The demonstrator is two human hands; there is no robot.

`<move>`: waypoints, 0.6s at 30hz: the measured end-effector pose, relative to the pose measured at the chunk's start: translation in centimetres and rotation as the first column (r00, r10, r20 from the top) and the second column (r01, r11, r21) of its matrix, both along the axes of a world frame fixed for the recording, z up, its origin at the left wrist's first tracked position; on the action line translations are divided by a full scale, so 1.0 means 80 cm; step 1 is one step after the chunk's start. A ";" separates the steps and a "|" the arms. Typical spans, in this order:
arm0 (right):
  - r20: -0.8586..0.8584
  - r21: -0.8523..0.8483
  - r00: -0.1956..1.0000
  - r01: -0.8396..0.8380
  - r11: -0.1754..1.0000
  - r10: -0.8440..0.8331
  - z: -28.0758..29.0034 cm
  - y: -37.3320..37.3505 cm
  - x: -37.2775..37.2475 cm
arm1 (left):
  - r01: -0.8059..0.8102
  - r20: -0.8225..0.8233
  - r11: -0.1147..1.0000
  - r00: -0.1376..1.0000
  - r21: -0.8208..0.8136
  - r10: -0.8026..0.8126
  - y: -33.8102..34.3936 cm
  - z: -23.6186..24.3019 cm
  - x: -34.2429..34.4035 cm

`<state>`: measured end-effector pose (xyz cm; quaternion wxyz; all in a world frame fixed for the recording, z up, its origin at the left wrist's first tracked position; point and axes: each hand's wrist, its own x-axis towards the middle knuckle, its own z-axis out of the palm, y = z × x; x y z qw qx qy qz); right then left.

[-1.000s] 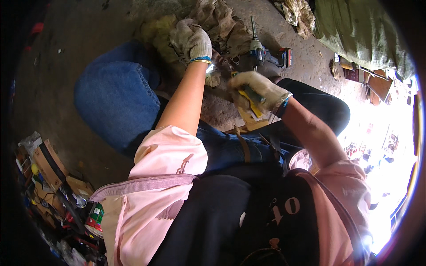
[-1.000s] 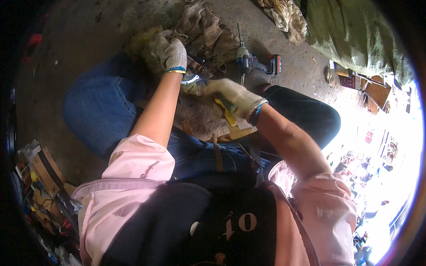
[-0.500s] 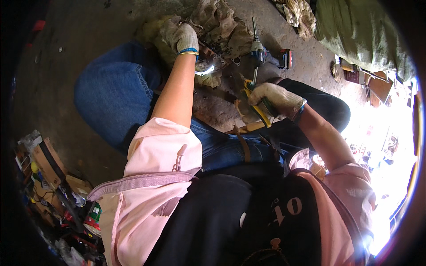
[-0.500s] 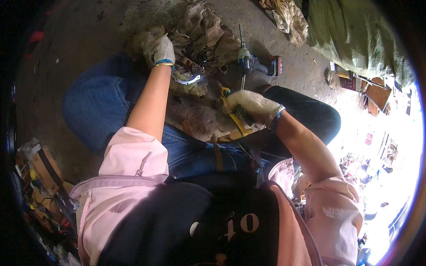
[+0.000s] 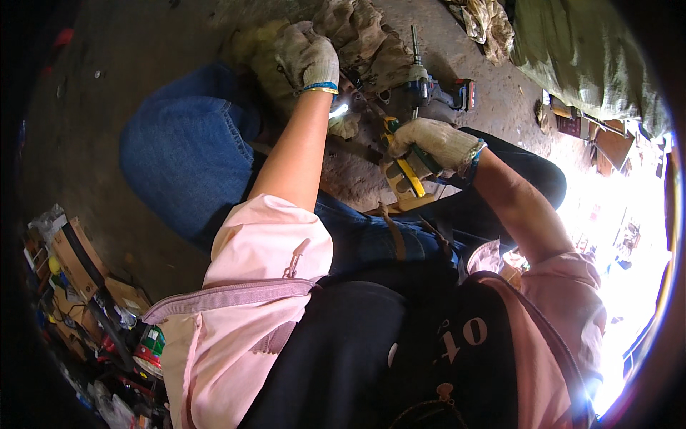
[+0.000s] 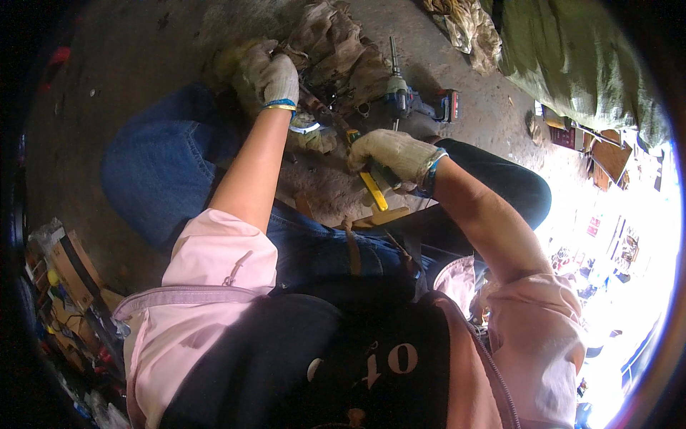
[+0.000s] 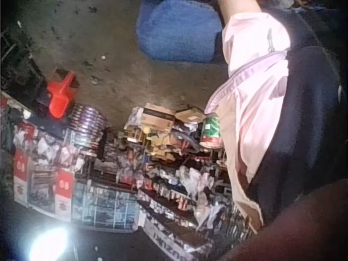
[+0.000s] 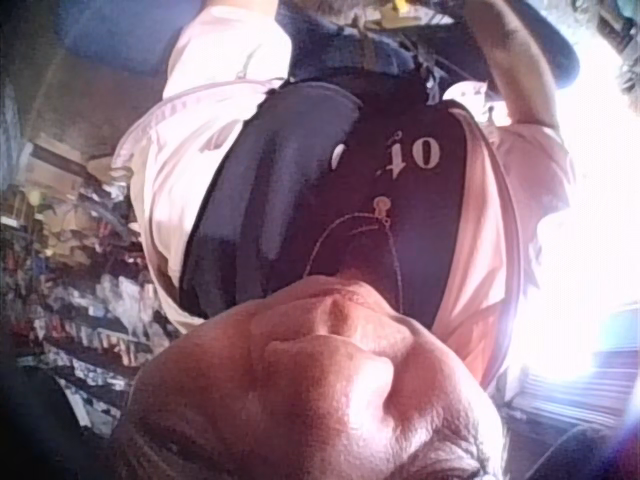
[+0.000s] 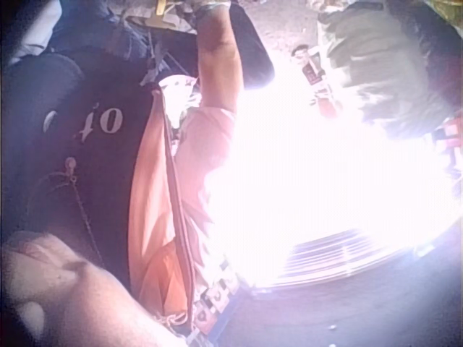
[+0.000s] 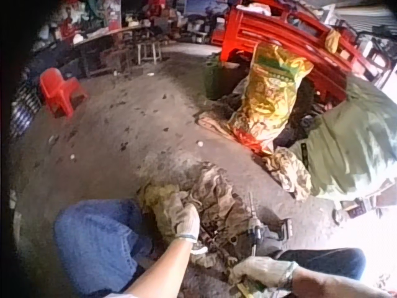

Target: The person sits on the floor and uses a power drill, pliers, and a hammer to disassemble and clean a greasy engine part. They remove bolts, scrape residue, and wipe the part with a rag while seated.

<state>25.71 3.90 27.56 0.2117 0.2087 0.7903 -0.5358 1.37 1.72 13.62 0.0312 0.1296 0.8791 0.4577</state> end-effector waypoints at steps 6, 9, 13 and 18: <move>-0.159 0.072 0.985 -0.052 0.996 0.063 0.002 0.000 -0.007 | -0.016 0.246 1.000 0.969 -0.008 0.017 0.012 0.000 -0.001; -0.181 0.043 0.983 0.018 0.999 -0.010 -0.003 -0.007 -0.010 | 0.034 0.031 0.999 0.999 0.040 -0.035 0.007 -0.010 0.005; 0.392 -0.556 0.797 0.604 0.571 -0.460 -0.007 -0.019 -0.024 | 0.124 -0.103 0.981 0.989 0.147 -0.109 -0.003 0.000 0.011; 0.473 -0.181 0.835 0.406 0.896 -0.283 0.021 -0.020 -0.043 | 0.167 -0.030 0.971 0.984 -0.169 -0.174 -0.007 0.029 0.042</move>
